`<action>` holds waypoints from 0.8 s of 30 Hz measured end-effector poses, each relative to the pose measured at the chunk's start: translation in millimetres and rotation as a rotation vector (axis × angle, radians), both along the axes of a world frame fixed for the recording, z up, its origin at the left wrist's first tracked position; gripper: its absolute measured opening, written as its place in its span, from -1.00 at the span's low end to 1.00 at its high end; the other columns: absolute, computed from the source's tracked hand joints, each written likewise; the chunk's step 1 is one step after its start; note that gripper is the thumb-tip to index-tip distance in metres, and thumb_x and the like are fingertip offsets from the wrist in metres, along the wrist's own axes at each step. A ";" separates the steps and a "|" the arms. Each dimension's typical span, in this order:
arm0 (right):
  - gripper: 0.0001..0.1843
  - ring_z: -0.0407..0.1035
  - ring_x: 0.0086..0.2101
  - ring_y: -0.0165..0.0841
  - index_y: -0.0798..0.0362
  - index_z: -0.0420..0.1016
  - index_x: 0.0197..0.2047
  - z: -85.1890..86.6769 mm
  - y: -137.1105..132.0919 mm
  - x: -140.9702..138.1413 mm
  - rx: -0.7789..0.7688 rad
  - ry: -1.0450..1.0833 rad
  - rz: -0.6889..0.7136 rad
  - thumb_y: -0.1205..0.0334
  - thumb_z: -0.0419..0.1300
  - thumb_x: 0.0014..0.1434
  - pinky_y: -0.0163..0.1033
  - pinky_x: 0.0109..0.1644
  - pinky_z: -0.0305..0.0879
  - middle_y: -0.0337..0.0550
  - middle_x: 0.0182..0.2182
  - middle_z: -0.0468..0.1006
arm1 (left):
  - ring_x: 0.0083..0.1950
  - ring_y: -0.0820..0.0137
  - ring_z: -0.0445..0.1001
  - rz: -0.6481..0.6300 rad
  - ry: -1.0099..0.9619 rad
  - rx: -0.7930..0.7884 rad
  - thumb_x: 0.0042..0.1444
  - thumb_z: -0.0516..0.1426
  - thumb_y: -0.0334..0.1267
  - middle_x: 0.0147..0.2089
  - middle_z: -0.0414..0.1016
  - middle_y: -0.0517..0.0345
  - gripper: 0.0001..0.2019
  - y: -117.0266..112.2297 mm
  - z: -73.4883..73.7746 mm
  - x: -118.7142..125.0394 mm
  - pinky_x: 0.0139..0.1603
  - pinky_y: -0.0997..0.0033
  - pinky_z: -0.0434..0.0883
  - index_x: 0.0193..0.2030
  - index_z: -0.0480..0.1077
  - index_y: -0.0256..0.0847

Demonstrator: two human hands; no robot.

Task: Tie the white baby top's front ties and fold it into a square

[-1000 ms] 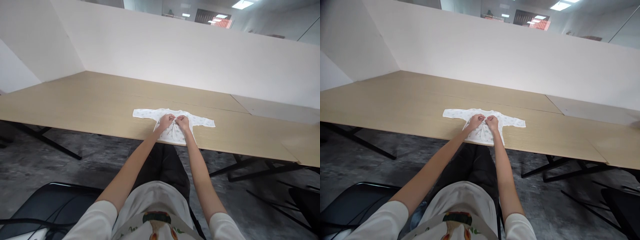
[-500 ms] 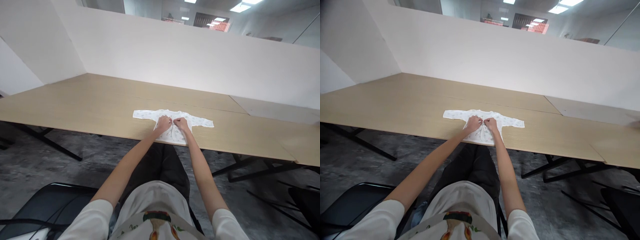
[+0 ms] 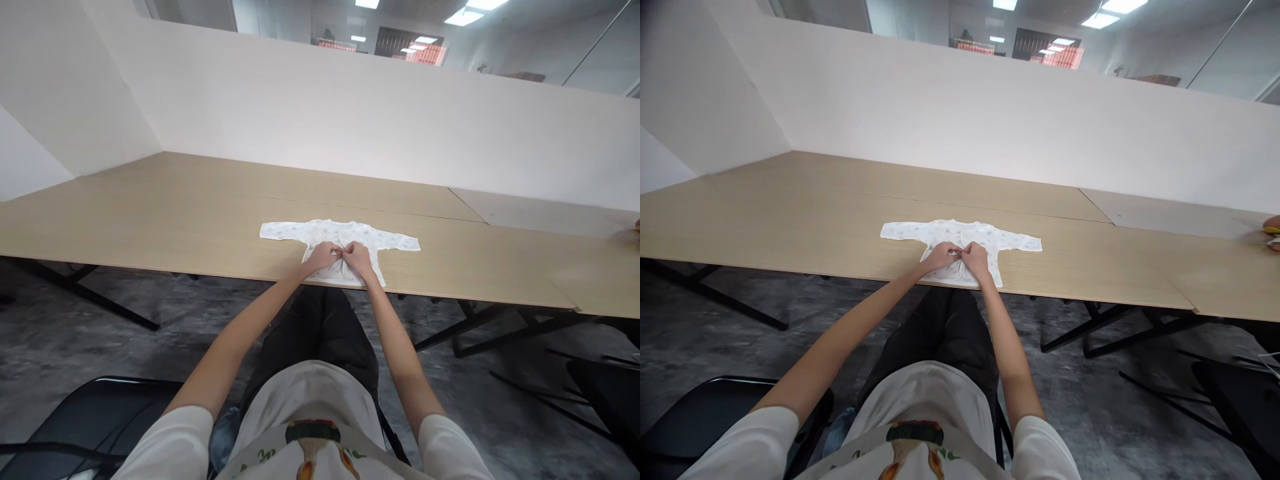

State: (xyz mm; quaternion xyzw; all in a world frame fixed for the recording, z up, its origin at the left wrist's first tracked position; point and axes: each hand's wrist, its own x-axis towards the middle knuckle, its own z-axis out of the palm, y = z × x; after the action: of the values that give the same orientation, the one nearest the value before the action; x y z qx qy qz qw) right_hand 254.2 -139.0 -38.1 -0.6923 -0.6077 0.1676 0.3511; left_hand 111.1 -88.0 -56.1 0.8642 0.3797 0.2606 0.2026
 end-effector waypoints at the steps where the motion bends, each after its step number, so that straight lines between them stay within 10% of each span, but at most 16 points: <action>1: -0.99 0.37 -0.40 -0.37 0.05 0.41 -0.46 -1.4 0.1 2.2 0.008 0.038 -0.004 0.34 0.18 -0.04 -0.33 -0.30 0.18 -0.23 -0.47 0.52 | -0.09 0.29 0.53 0.015 -0.011 0.011 0.08 0.12 -0.30 -0.12 0.62 0.05 -0.74 -2.1 -0.8 -0.3 0.04 0.33 0.39 -0.13 0.60 -0.19; 10: -0.83 0.35 -0.45 -0.35 0.04 0.40 -0.40 -19.4 -2.3 14.8 0.089 0.383 -0.018 0.19 0.17 -0.13 -0.30 -0.34 0.23 -0.25 -0.51 0.48 | -0.12 0.31 0.51 0.010 -0.109 0.030 0.09 0.17 -0.24 -0.17 0.62 0.10 -0.82 -10.7 -1.4 -0.4 0.04 0.33 0.37 -0.24 0.59 -0.17; 24: -0.66 0.35 -0.53 -0.37 0.09 0.44 -0.19 -16.9 -10.6 11.0 0.091 0.280 0.028 0.09 0.11 0.00 -0.33 -0.44 0.22 -0.21 -0.50 0.54 | -0.15 0.37 0.52 -0.024 -0.300 -0.165 0.10 0.12 -0.22 -0.18 0.60 0.09 -0.80 -18.1 6.8 -4.3 -0.05 0.39 0.44 -0.22 0.52 -0.23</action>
State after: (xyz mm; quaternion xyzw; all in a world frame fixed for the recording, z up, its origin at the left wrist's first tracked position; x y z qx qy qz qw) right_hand 265.2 -149.6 -54.9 -0.6370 -0.5695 0.2397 0.4609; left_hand 106.8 -106.1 -49.3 0.8004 0.3552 0.3520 0.3305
